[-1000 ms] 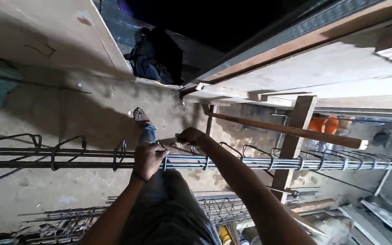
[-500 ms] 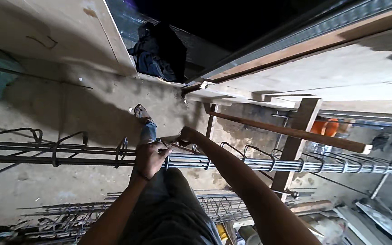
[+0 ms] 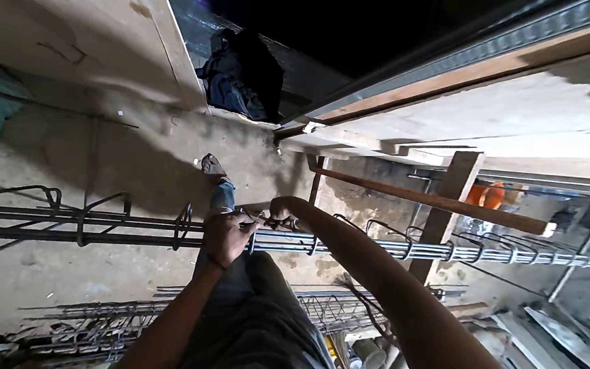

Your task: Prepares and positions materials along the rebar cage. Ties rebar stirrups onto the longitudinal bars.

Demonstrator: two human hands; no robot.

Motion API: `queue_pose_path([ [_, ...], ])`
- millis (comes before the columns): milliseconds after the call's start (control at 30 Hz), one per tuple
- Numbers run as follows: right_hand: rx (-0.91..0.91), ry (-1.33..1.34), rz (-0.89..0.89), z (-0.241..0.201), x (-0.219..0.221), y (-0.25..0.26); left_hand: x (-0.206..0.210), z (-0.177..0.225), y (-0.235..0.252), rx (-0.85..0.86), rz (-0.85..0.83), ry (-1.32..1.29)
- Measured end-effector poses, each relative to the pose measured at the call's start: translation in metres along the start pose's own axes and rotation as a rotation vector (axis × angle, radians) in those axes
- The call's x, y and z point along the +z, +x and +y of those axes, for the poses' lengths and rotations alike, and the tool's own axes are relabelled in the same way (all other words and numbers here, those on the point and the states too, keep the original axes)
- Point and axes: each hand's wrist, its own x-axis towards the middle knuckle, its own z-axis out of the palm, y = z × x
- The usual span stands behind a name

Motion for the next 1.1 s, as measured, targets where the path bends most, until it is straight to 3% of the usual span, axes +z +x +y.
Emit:
queue_pose_path([
  [100,-0.063,0.015,0.053,0.003,0.012,-0.027,0.0,0.0,0.0,-0.001,-0.003,0.0],
  [233,-0.042,0.11,0.45,0.018,0.049,-0.079,0.0,-0.001,0.001,0.012,0.0,-0.002],
  [333,-0.015,0.182,0.721,0.019,0.092,-0.114,-0.01,0.008,0.002,-0.041,-0.092,0.054],
  [500,-0.042,0.187,0.781,-0.004,0.131,-0.136,-0.012,0.014,0.0,-0.052,-0.092,0.075],
  [600,-0.174,0.181,1.132,-0.007,0.142,-0.138,-0.011,0.014,0.0,-0.033,-0.047,0.076],
  [667,-0.278,0.161,1.345,-0.01,0.143,-0.171,-0.01,0.013,0.001,-0.026,-0.042,0.075],
  [800,-0.43,0.3,1.43,0.013,0.166,-0.25,-0.006,0.005,0.002,0.058,0.011,0.066],
  [900,-0.587,0.497,1.384,0.052,0.198,-0.289,-0.005,0.008,0.004,0.009,-0.009,0.066],
  [1000,-0.418,0.545,1.405,0.087,0.229,-0.292,-0.004,0.006,0.003,0.02,0.027,0.061],
  [1100,0.09,0.201,1.401,0.097,0.248,-0.294,-0.005,0.007,0.004,-0.012,-0.003,0.079],
])
